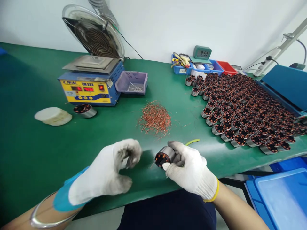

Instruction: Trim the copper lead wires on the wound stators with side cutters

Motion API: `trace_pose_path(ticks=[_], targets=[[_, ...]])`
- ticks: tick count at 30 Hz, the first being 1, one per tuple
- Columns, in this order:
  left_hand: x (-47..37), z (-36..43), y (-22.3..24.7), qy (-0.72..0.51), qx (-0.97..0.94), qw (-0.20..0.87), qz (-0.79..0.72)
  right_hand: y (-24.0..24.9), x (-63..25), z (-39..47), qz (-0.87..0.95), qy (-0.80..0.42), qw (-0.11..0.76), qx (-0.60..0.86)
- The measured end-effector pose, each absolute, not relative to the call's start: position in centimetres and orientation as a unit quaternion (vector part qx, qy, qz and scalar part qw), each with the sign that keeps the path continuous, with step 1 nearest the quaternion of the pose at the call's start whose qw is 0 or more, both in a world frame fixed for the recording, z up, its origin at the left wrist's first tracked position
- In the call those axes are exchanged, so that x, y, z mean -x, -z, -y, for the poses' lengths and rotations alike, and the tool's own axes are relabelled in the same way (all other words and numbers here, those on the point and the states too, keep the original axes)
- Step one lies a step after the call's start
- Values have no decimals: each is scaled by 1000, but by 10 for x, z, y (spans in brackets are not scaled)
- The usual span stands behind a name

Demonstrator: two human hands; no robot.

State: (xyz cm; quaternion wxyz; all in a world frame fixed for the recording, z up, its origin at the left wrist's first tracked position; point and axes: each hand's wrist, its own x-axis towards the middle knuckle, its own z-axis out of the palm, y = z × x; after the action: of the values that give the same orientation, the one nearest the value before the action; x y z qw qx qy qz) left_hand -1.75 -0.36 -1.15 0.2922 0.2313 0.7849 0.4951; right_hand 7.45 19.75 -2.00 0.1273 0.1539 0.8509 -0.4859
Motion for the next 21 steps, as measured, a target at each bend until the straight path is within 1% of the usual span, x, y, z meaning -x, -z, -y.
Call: trace_pose_path(ticks=[1, 2, 5, 7, 10, 12, 16, 17, 19, 21], targets=[[16, 1, 14, -491, -221, 259, -802, 22, -75, -195, -838, 507, 132, -151], [14, -1, 17, -471, -225, 251, -815, 24, -75, -193, -825, 528, 134, -148], [9, -6, 27, -431, -268, 271, -818, 32, -76, -188, -769, 611, 115, -151], [8, -3, 31, -478, -271, 291, -783, 36, -76, -188, -717, 670, 84, -174], [11, 5, 32, -608, -206, 291, -709, 40, -76, -188, -647, 729, 34, -220], [13, 4, 33, -641, -163, 262, -703, 41, -77, -185, -613, 756, 11, -230], [4, -12, 37, -555, -160, 297, -760, 46, -79, -171, -591, 780, -8, -204], [0, -16, 39, -551, -159, 294, -765, 48, -80, -167, -592, 781, -13, -198], [-5, -17, 42, -572, -154, 262, -762, 53, -80, -163, -593, 780, -31, -198], [-5, -13, 42, -622, -151, 224, -735, 57, -80, -161, -588, 780, -51, -210]])
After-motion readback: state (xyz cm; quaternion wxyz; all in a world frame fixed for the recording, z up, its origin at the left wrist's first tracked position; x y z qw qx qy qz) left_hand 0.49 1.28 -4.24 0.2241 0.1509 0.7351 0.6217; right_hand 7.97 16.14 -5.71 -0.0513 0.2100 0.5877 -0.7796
